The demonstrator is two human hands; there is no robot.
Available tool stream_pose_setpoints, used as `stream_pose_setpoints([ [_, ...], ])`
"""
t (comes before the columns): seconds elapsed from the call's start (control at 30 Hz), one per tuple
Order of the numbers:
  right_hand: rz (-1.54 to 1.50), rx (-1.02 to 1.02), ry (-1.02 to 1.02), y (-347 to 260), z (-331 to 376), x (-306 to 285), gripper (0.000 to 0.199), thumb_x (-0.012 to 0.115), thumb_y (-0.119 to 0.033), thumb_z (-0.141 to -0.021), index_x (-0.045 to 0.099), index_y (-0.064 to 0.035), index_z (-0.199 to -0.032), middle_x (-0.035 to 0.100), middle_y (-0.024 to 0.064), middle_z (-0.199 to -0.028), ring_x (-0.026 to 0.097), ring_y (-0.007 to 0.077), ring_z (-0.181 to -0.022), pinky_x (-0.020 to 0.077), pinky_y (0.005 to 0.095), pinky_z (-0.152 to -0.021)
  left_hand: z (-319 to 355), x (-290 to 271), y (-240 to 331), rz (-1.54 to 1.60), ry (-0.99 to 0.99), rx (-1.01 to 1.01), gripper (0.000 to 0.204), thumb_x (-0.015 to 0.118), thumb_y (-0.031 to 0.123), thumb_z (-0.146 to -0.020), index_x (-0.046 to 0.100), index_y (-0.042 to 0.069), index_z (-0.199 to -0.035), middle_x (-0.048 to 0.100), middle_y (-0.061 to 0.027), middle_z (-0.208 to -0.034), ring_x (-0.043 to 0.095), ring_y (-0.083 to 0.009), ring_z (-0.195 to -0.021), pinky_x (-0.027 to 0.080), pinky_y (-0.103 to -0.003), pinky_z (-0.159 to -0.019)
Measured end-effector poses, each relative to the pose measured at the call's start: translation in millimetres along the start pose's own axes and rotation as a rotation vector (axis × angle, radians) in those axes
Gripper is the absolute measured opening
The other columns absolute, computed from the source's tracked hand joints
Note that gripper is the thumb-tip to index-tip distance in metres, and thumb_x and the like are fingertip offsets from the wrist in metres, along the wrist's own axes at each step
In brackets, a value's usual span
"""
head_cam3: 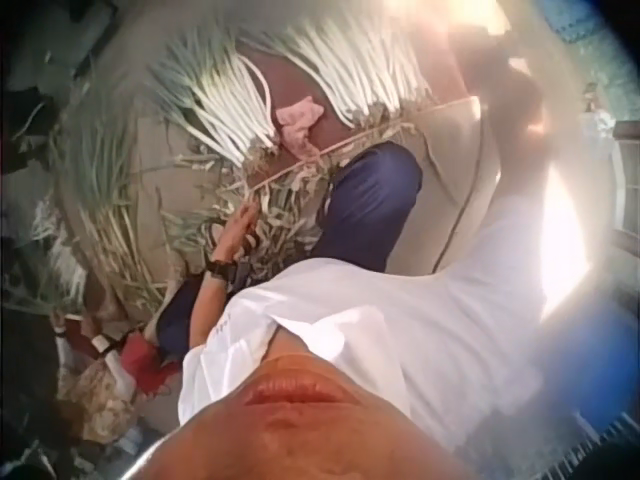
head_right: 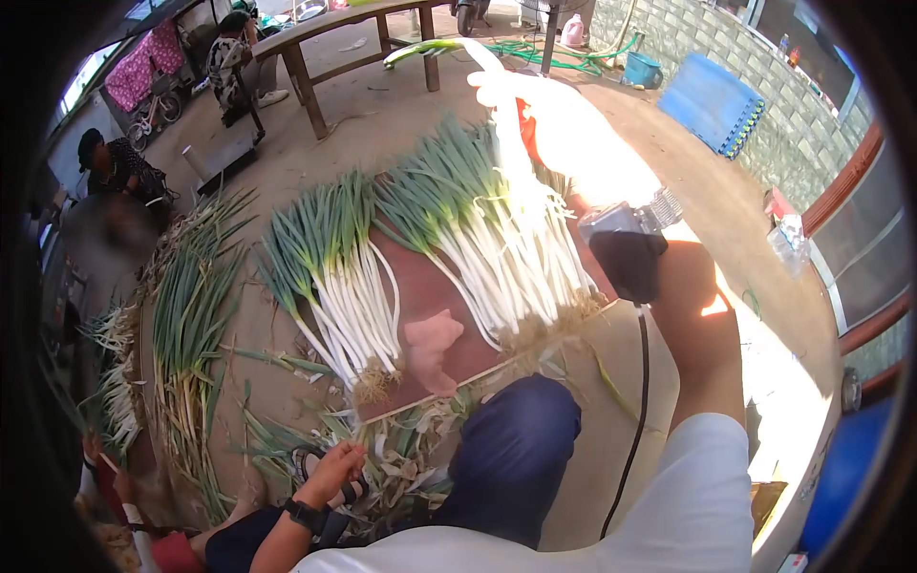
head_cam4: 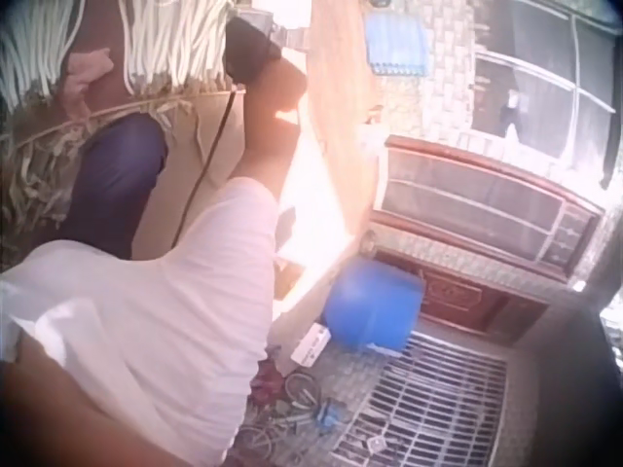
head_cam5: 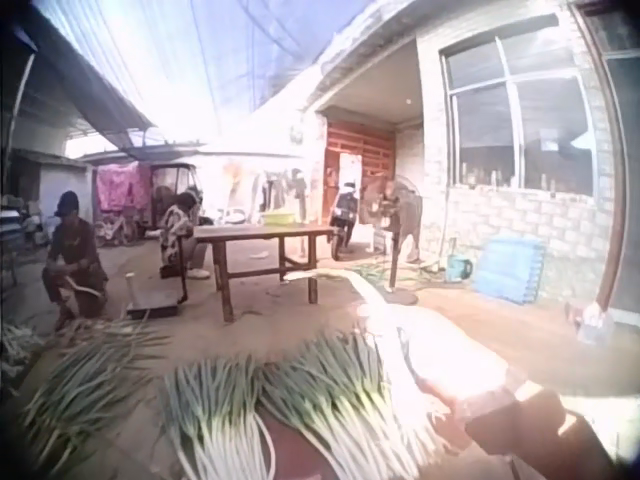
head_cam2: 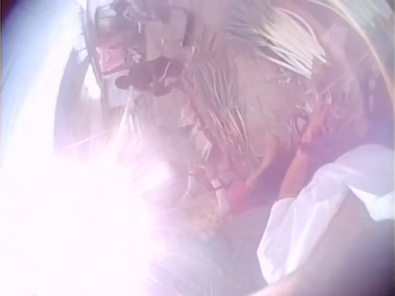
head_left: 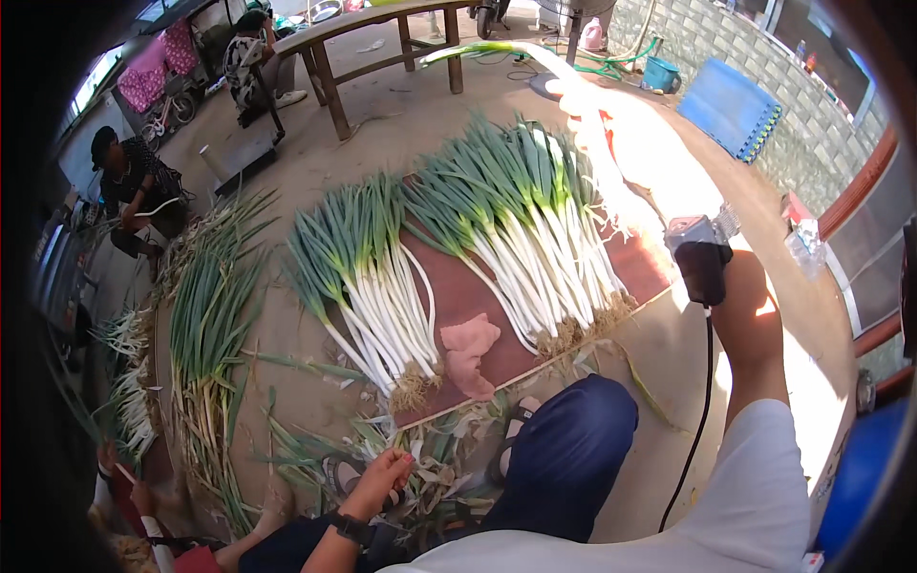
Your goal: The recorder is cleaning and wiping harvested leeks using a pink cloth in an outdoor processing area.
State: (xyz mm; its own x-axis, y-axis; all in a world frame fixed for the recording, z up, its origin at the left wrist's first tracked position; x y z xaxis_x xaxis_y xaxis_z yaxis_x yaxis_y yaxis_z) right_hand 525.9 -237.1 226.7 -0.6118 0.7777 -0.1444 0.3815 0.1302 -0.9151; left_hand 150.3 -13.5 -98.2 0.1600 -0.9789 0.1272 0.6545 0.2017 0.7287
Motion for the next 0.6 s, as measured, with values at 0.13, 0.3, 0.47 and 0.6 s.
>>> stream_pose_setpoints([
  [0.13,-0.276,0.061,-0.166,120,21,-38,0.039,0.054,-0.011,-0.083,0.045,-0.003,-0.121,0.053,-0.0013,-0.089,0.047,0.0029,-0.074,0.0434,0.0197,-0.062,3,-13,-29,0.129,0.125,-0.093,0.019,0.05,0.026,-0.089,0.05,0.007,-0.091,0.048,0.0021,-0.064,0.043,-0.0072,-0.054,0.033,-0.019,-0.051],
  [0.3,-0.177,0.631,0.138,284,77,-79,0.027,0.046,-0.022,-0.089,0.05,-0.0033,-0.109,0.05,-0.0034,-0.078,0.042,0.0043,-0.058,0.0389,0.0222,-0.052,20,-16,-43,0.169,0.227,-0.161,0.021,0.05,0.024,-0.088,0.05,0.005,-0.097,0.049,0.0,-0.07,0.045,-0.0086,-0.059,0.036,-0.021,-0.055],
  [0.47,0.086,0.927,0.116,394,167,-64,0.018,0.047,-0.016,-0.088,0.053,-0.0036,-0.098,0.059,0.0015,-0.081,0.041,0.0066,-0.053,0.0363,0.0206,-0.048,22,-23,-36,0.163,0.29,-0.152,0.019,0.049,0.023,-0.088,0.051,0.006,-0.096,0.048,0.0028,-0.069,0.043,-0.0056,-0.059,0.036,-0.02,-0.054],
  [0.6,0.136,0.931,0.178,426,189,-64,0.016,0.054,-0.015,-0.084,0.057,0.0003,-0.086,0.059,0.0025,-0.075,0.047,0.0072,-0.054,0.0443,0.0225,-0.049,8,-20,-25,0.208,0.345,-0.173,0.016,0.049,0.022,-0.089,0.05,0.007,-0.094,0.043,0.0051,-0.065,0.038,-0.0043,-0.054,0.033,-0.018,-0.048],
])
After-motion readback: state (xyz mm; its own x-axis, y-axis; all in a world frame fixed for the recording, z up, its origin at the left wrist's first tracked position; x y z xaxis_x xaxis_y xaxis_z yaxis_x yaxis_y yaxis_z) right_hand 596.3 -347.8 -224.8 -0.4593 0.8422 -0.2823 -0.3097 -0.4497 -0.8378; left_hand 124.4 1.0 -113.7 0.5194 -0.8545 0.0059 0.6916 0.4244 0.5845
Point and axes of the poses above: each hand's wrist, its own z-axis away from the middle knuckle, its own x-axis out of the palm, y = z × x, the point moved 4 cm from there along -z, towards the middle knuckle
